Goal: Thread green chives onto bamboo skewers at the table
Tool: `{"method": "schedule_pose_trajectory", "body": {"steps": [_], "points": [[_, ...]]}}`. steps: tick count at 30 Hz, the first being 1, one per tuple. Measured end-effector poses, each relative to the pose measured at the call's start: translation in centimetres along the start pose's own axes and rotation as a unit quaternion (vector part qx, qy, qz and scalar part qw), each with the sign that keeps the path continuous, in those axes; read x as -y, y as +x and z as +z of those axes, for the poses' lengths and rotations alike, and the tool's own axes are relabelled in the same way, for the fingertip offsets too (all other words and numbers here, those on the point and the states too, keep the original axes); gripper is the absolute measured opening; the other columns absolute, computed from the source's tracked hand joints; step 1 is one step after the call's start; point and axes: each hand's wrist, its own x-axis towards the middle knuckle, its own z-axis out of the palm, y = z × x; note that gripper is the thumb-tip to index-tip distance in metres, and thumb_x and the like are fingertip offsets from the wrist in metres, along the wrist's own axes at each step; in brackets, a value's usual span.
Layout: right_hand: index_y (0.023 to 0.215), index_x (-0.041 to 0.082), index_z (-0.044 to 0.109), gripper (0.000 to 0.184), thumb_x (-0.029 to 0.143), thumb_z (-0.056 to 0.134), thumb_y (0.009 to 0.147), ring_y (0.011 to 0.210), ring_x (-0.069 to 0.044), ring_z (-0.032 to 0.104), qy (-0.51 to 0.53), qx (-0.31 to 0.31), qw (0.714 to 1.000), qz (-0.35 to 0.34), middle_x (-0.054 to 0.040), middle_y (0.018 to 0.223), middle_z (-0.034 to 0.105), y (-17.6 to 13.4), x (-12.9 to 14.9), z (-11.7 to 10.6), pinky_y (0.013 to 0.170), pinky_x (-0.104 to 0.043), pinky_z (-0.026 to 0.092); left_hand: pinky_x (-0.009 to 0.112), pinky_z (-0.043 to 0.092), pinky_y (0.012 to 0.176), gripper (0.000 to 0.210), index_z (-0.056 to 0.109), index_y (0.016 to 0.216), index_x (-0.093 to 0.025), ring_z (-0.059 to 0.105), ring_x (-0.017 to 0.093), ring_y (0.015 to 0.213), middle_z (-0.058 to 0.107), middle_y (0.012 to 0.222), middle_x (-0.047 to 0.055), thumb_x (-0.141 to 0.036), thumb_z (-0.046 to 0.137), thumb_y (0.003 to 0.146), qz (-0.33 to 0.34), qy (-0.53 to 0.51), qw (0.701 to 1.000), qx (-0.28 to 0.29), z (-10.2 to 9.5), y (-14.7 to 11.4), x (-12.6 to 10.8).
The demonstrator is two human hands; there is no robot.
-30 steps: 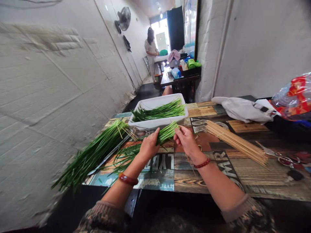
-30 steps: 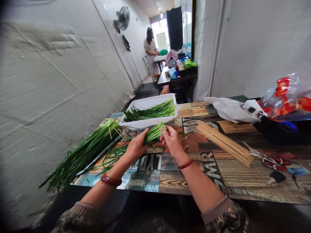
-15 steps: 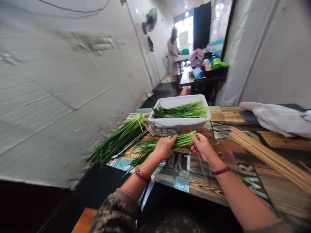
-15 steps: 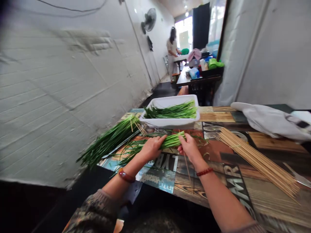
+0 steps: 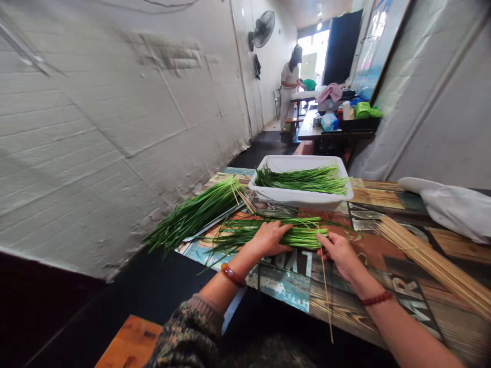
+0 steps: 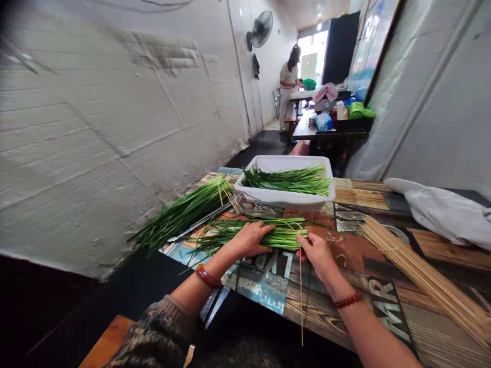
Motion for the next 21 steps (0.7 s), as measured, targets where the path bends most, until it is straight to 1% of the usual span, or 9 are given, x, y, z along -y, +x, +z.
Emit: {"method": "schedule_pose_trajectory", "body": {"steps": [3,5,7,8,10,13,16,18,21], "points": [[0.083,0.018,0.056,0.042,0.058,0.065,0.072,0.039,-0.010,0.057,0.025,-0.024,0.999,-0.014,0.0046,0.062,0.061,-0.8,0.1,-0.2,0.032,-0.018,0.040,0.045,0.047,0.089,0.079,0.048,0.140,-0.023,0.060,0.034,0.106,0.062,0.117,0.015,-0.050,0.074,0.071,0.013,-0.031,0.999,0.000,-0.1,0.3,0.1],[0.082,0.019,0.056,0.040,0.058,0.061,0.076,0.038,-0.011,0.057,-0.004,-0.036,0.999,-0.041,0.0052,0.059,0.059,-0.9,0.2,-0.1,0.032,-0.018,0.040,0.041,0.047,0.089,0.074,0.054,0.135,-0.024,0.062,0.030,0.103,0.062,0.116,0.013,-0.053,0.074,0.070,0.034,-0.094,0.995,-0.018,-0.5,1.0,0.7],[0.081,0.020,0.056,0.037,0.056,0.057,0.080,0.039,-0.011,0.058,-0.041,-0.043,0.996,-0.068,0.0053,0.058,0.057,-0.6,0.1,0.1,0.033,-0.019,0.042,0.035,0.049,0.087,0.058,0.058,0.129,-0.020,0.063,0.024,0.099,0.064,0.112,0.011,-0.051,0.065,0.080,0.055,-0.188,0.978,-0.069,-1.0,2.2,1.4],[0.080,0.020,0.056,0.035,0.055,0.056,0.081,0.041,-0.012,0.059,-0.055,-0.049,0.994,-0.076,0.0049,0.059,0.058,-0.5,0.1,0.2,0.034,-0.019,0.042,0.034,0.049,0.087,0.050,0.060,0.126,-0.018,0.063,0.022,0.096,0.066,0.109,0.011,-0.047,0.059,0.086,0.042,-0.224,0.968,-0.103,-1.3,3.0,1.6],[0.078,0.020,0.057,0.031,0.051,0.055,0.083,0.043,-0.012,0.060,-0.074,-0.055,0.992,-0.086,0.0041,0.060,0.059,-0.3,0.1,0.3,0.035,-0.019,0.044,0.033,0.049,0.085,0.038,0.065,0.117,-0.015,0.063,0.021,0.093,0.068,0.103,0.010,-0.039,0.050,0.091,0.016,-0.246,0.958,-0.149,-1.6,4.6,1.6],[0.077,0.020,0.058,0.028,0.047,0.057,0.082,0.043,-0.012,0.059,-0.076,-0.052,0.992,-0.086,0.0032,0.061,0.060,0.0,0.2,0.3,0.036,-0.020,0.044,0.032,0.049,0.081,0.028,0.070,0.105,-0.015,0.063,0.020,0.087,0.069,0.096,0.009,-0.027,0.050,0.090,0.009,-0.216,0.967,-0.135,-1.4,7.0,0.9],[0.080,0.020,0.058,0.030,0.049,0.057,0.083,0.044,-0.012,0.059,-0.053,-0.034,0.995,-0.071,0.0027,0.062,0.060,0.2,0.6,0.0,0.036,-0.020,0.045,0.031,0.048,0.082,0.023,0.072,0.100,-0.016,0.063,0.020,0.088,0.068,0.097,0.009,-0.018,0.053,0.086,0.045,-0.160,0.981,-0.095,-0.8,8.8,-0.3],[0.083,0.019,0.059,0.034,0.053,0.056,0.083,0.045,-0.012,0.059,-0.022,-0.024,0.998,-0.055,0.0021,0.064,0.062,0.4,0.9,-0.1,0.036,-0.020,0.045,0.033,0.047,0.085,0.022,0.072,0.098,-0.018,0.061,0.022,0.093,0.068,0.099,0.009,-0.015,0.057,0.082,0.073,-0.099,0.990,-0.073,-0.4,9.5,-0.9],[0.083,0.019,0.059,0.042,0.061,0.054,0.083,0.045,-0.013,0.058,0.037,-0.025,0.999,-0.027,0.0010,0.064,0.063,0.6,1.2,-0.3,0.037,-0.021,0.045,0.036,0.046,0.085,0.020,0.072,0.093,-0.019,0.059,0.025,0.097,0.066,0.099,0.009,-0.013,0.057,0.080,0.082,-0.014,0.995,-0.052,0.0,10.1,-1.1]]}}
